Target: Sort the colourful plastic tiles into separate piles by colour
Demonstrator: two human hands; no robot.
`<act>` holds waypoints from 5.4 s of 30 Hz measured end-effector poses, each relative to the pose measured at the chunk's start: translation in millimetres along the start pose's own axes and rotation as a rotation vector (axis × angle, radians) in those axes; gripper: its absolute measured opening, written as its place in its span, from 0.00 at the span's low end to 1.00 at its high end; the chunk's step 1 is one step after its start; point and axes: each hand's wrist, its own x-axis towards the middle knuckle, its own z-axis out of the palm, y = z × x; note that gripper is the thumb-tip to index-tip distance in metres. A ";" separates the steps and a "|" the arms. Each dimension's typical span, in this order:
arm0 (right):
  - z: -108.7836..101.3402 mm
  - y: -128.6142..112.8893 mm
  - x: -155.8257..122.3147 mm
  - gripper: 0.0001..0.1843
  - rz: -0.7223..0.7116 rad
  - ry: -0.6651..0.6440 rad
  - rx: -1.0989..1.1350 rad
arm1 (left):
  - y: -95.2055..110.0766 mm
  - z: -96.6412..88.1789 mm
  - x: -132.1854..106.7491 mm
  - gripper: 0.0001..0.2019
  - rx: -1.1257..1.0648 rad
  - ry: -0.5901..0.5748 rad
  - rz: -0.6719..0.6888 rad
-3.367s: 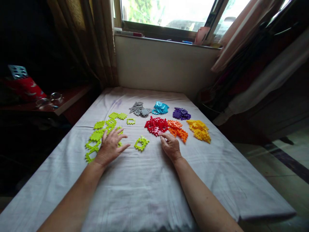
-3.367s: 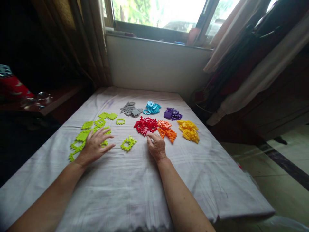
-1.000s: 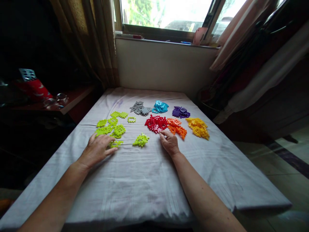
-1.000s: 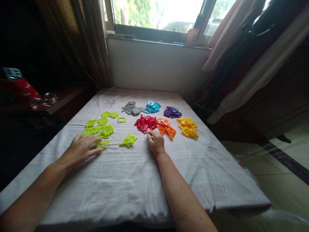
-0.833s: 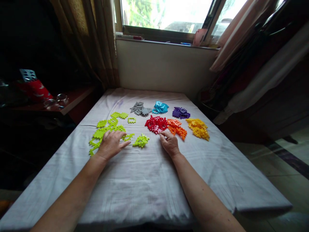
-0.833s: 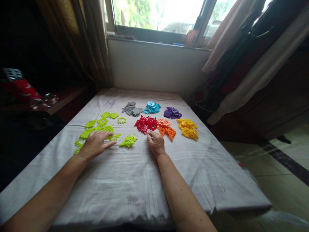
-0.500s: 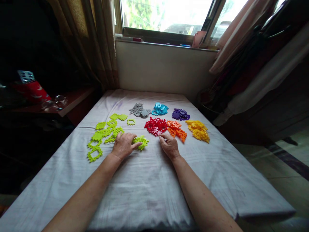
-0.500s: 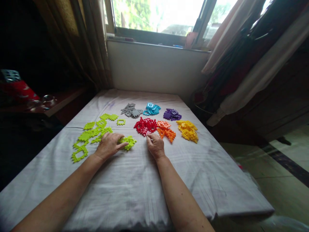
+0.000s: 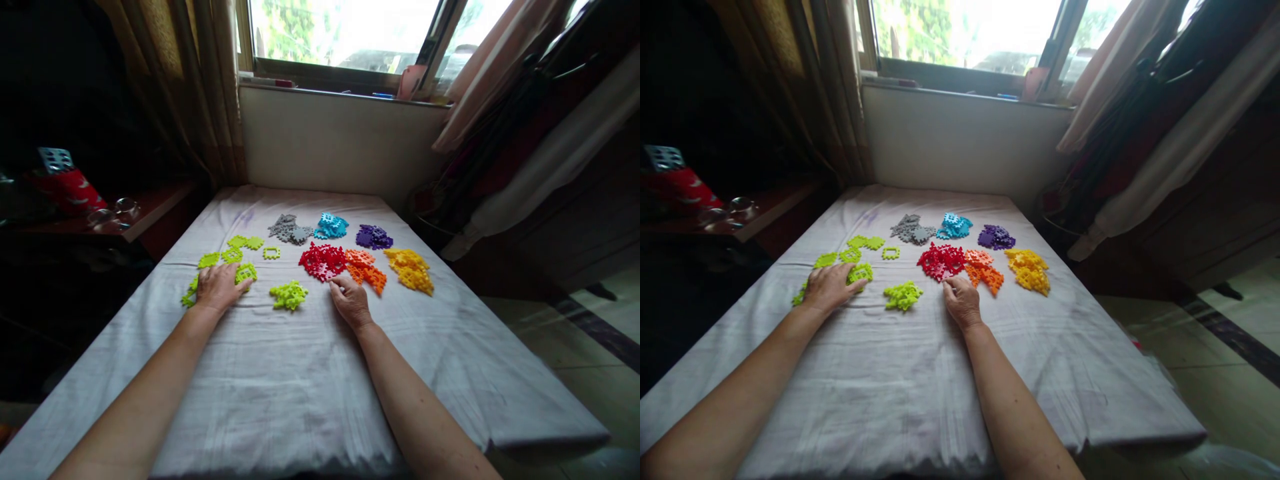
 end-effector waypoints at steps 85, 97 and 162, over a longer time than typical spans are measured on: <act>-0.6 0.3 0.5 0.11 0.030 -0.058 -0.055 | 58.7 -4.7 -1.5 0.10 -0.544 -0.062 0.329; 0.0 0.3 1.1 0.11 0.022 -0.067 -0.060 | -33.1 -2.3 -17.5 0.22 -0.135 -0.078 0.119; -0.6 0.5 1.8 0.11 0.060 -0.085 -0.065 | 62.3 -39.9 -15.5 0.13 -0.194 0.202 0.246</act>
